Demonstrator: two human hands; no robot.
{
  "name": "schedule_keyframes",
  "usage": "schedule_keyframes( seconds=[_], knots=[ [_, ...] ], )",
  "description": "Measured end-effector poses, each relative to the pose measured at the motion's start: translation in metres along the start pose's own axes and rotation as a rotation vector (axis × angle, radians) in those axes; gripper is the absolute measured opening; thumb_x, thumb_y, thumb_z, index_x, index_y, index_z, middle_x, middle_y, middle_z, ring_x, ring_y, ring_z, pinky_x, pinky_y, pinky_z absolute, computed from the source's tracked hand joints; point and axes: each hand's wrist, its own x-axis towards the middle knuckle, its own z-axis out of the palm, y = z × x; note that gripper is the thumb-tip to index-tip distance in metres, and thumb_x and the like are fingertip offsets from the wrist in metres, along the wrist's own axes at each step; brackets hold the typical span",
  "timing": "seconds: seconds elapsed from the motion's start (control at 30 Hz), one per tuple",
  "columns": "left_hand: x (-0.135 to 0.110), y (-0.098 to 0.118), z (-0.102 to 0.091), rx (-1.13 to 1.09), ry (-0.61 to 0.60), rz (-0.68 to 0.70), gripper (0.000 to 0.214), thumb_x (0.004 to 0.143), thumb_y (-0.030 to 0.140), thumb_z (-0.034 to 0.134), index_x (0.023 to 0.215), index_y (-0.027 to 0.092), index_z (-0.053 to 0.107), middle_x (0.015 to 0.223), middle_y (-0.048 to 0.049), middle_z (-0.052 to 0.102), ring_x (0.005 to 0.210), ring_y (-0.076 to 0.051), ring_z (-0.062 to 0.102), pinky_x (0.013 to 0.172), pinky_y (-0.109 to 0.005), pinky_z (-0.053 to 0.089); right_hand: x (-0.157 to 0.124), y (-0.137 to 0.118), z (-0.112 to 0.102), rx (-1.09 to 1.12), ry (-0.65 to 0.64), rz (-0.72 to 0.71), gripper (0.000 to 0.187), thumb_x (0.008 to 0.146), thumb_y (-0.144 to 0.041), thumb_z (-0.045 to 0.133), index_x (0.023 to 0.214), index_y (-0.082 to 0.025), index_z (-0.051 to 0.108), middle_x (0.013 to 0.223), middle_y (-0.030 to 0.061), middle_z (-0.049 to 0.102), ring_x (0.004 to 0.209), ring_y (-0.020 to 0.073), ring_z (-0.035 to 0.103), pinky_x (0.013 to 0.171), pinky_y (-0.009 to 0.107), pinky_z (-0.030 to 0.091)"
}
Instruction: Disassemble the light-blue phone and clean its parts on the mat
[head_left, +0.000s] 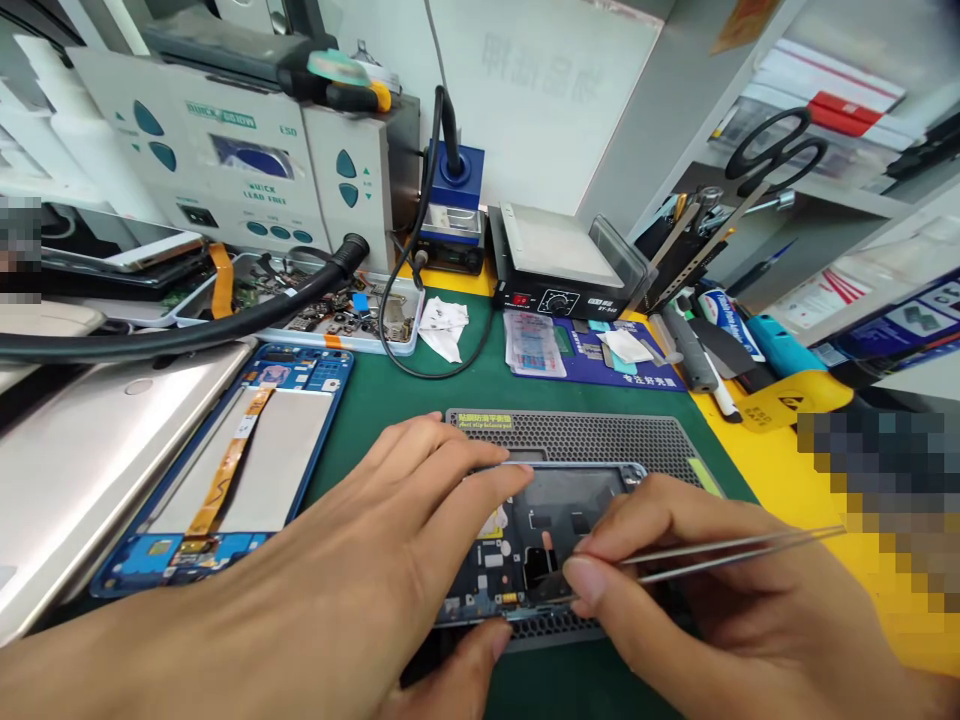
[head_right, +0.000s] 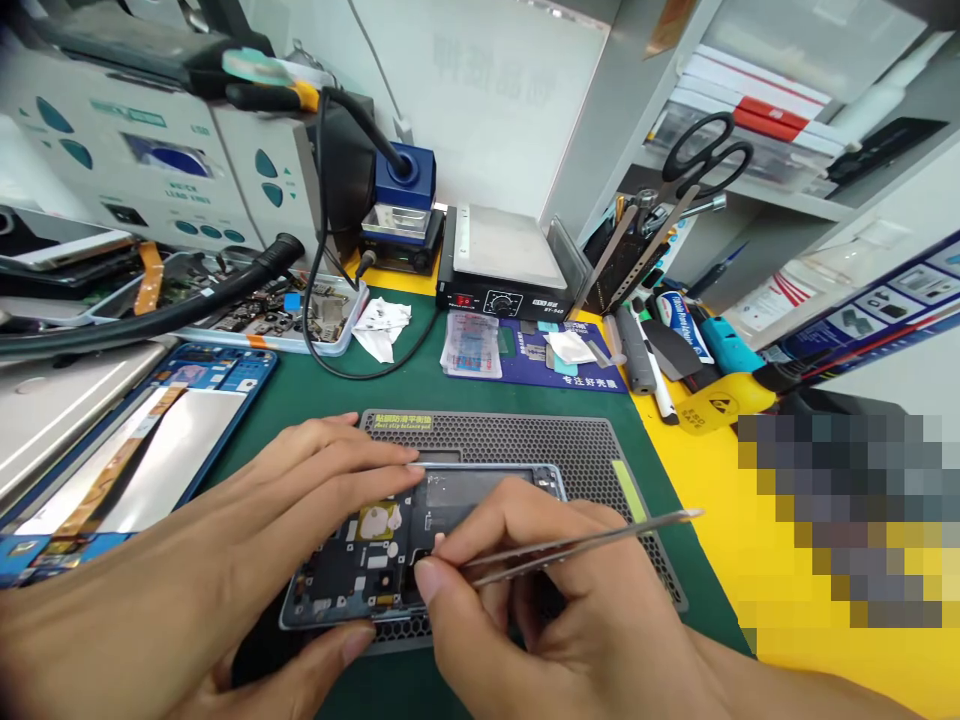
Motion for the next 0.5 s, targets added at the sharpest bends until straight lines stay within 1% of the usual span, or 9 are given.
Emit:
schedule_keyframes(
  seconds=[0.17,0.23,0.3,0.37,0.43,0.5],
  knots=[
    [0.004,0.007,0.0,0.067,-0.023,-0.019,0.07,0.076,0.034,0.063,0.144,0.027,0.048,0.154,-0.0059,0.046,0.136,-0.037,0.048,0.107,-0.055,0.051,-0.002,0.001,0.0,0.013,-0.022,0.002,0.014,0.087,-0.027,0.064,0.072,-0.024,0.065,0.061,0.0017,0.066,0.053,0.0168,0.063,0.043,0.023,0.052],
    [0.009,0.011,-0.002,0.091,0.002,-0.008,0.069,0.076,0.033,0.062,0.143,0.026,0.048,0.153,-0.0065,0.047,0.136,-0.036,0.048,0.106,-0.055,0.051,-0.003,0.0,0.0,0.002,-0.012,0.006,0.014,0.086,-0.027,0.065,0.072,-0.024,0.065,0.062,0.0023,0.067,0.055,0.0176,0.064,0.042,0.023,0.05],
    [0.016,0.016,-0.004,0.086,0.061,0.007,0.065,0.073,0.028,0.061,0.137,0.022,0.052,0.144,-0.01,0.055,0.13,-0.036,0.052,0.101,-0.054,0.054,-0.003,-0.001,0.002,-0.007,0.009,0.016,0.015,0.085,-0.027,0.065,0.071,-0.023,0.064,0.062,0.0026,0.068,0.054,0.0179,0.065,0.039,0.022,0.048],
    [0.024,0.021,-0.005,0.046,0.105,0.032,0.058,0.069,0.025,0.059,0.127,0.019,0.056,0.129,-0.0123,0.065,0.119,-0.035,0.059,0.095,-0.051,0.057,-0.003,-0.001,0.003,-0.005,0.022,0.014,0.016,0.084,-0.026,0.064,0.069,-0.023,0.063,0.06,0.0024,0.067,0.052,0.0175,0.064,0.037,0.022,0.046],
    [0.031,0.025,-0.004,0.049,0.146,0.059,0.059,0.066,0.027,0.058,0.123,0.015,0.055,0.119,-0.0134,0.067,0.109,-0.033,0.062,0.092,-0.05,0.057,-0.003,-0.001,0.004,-0.006,0.025,0.009,0.017,0.084,-0.026,0.064,0.068,-0.023,0.062,0.059,0.0022,0.067,0.052,0.0173,0.064,0.035,0.021,0.044],
    [0.034,0.028,-0.001,0.098,0.18,0.048,0.063,0.062,0.027,0.059,0.123,0.014,0.053,0.116,-0.013,0.067,0.107,-0.032,0.061,0.093,-0.049,0.055,-0.002,0.0,0.004,-0.003,0.022,0.006,0.017,0.085,-0.025,0.063,0.068,-0.024,0.062,0.059,0.0021,0.068,0.052,0.0172,0.064,0.035,0.021,0.042]
  ],
)
